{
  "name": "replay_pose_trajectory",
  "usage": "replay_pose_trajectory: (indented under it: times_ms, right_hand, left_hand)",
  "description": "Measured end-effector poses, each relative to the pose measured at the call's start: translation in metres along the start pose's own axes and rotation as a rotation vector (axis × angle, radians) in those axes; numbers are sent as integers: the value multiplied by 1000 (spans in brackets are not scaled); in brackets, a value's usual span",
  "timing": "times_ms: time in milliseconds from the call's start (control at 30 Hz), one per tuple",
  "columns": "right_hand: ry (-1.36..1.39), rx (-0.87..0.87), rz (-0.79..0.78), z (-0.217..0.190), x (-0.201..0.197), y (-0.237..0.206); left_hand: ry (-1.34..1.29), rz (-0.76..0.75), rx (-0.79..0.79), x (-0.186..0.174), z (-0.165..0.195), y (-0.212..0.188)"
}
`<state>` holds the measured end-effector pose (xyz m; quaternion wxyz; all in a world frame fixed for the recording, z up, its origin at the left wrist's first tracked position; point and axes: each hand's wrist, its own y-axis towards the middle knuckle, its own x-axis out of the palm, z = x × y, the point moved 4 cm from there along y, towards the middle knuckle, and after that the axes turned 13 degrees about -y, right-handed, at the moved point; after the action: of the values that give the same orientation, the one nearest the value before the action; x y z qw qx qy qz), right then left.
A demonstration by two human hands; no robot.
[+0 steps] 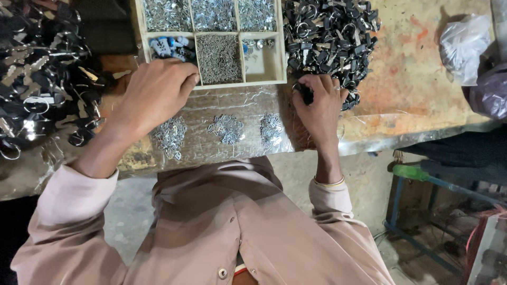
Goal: The person sits at a workbench and assembles small hardware components by hand, repeatedly picking tiny metal parts from piles on the bench and fitting them onto a small cylindrical piece held in the other hand. Finished assemblies are placed into a compartmented tray, and the person continues assembling more pieces one at a time.
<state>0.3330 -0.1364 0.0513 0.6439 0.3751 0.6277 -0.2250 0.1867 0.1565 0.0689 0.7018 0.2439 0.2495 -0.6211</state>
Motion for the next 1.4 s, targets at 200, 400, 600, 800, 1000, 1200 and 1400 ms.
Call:
replay_pose_trajectory:
  times_ms: [200,400,600,800,1000,1200,1400]
  right_hand:
    - [677,209,48,23,-7,-7]
    - [1122,213,-286,-13,17,-22]
    - [428,-45,-106,-56,7,-9]
    - [298,-161,-45,-70,-27,14]
    - [337,-395,-37,-92,-19,71]
    - [273,-467,-99,-114,6,95]
    - [442,-482,-77,-103,10,105]
  left_hand:
    - [-40,-114,-94,0,-2,5]
    - [-99,-120,-79,-1,-8,11]
    - [-84,54,37,-15,2,-2]
    - [-336,144,30,-20,8,-9]
    - [-749,179,-9,-1,-7,8]
    - [-843,241,28,9,-17,15]
    - [-904,312,-19,11,-22,15]
